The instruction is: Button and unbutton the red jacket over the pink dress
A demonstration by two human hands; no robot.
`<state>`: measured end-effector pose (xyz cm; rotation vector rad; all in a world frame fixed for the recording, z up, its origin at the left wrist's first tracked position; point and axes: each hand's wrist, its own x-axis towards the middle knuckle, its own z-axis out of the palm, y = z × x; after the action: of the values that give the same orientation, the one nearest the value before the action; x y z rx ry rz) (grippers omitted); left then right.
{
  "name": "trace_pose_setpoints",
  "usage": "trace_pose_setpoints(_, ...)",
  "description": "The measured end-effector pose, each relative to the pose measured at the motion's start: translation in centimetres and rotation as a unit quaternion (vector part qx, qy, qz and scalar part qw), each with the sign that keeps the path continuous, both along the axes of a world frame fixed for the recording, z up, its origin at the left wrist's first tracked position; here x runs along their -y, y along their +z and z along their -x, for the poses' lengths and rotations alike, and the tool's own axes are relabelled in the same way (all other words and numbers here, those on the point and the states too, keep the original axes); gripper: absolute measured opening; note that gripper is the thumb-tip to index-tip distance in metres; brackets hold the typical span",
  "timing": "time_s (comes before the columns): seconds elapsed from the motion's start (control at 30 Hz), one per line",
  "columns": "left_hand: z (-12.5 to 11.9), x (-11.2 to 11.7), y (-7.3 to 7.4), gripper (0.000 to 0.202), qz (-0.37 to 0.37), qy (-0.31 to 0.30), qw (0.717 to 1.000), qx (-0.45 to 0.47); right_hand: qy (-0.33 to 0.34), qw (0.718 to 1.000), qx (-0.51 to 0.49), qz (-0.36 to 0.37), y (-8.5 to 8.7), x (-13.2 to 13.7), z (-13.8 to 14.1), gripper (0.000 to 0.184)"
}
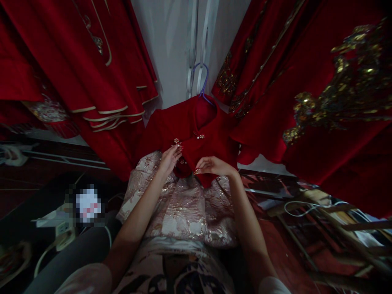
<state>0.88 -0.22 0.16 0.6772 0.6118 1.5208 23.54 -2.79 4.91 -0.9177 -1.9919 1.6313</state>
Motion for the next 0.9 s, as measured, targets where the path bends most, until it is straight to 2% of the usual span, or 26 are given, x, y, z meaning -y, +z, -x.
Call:
trace_pose_setpoints(0.2,0.2,-0.2,-0.5,0.021,-0.022,0.015,0.999,-0.04,-0.004,1.0,0.003,-0.005,0.1,0.2,0.2,0.029)
trace_pose_setpoints(0.37,-0.1,-0.3,-0.3,0.027,-0.034,0.082,0.987,-0.133,-0.002,1.0,-0.004,0.006,-0.2,0.1,0.6,0.029)
trace_pose_setpoints(0.5,-0.4,-0.3,-0.2,0.031,-0.032,0.124,0.978,-0.164,-0.007,1.0,-0.011,-0.001,-0.4,0.0,0.7,0.027)
trace_pose_setpoints(0.6,-1.0,-0.4,0.4,0.032,-0.025,0.121,0.974,-0.191,-0.01,1.0,-0.006,0.003,-0.1,0.1,0.6,0.026)
trace_pose_setpoints(0.67,-1.6,-0.7,1.3,0.034,-0.038,0.107,0.964,-0.239,0.006,1.0,0.01,0.01,0.1,0.3,0.3,0.026)
trace_pose_setpoints(0.73,-2.2,-1.1,2.6,0.032,-0.099,0.11,0.943,-0.299,0.036,0.998,0.036,0.02,0.3,0.4,-0.1,0.026)
trace_pose_setpoints(0.8,-2.7,-1.5,4.2,0.026,-0.194,0.123,0.899,-0.373,0.068,0.995,0.063,0.026,0.3,0.4,-0.4,0.026)
trace_pose_setpoints(0.83,-2.9,-1.6,5.0,0.024,-0.24,0.129,0.867,-0.417,0.081,0.994,0.074,0.028,0.2,0.4,-0.6,0.025)
trace_pose_setpoints(0.9,-3.2,-1.8,6.4,0.023,-0.307,0.145,0.784,-0.519,0.091,0.992,0.084,0.029,0.1,0.4,-0.7,0.025)
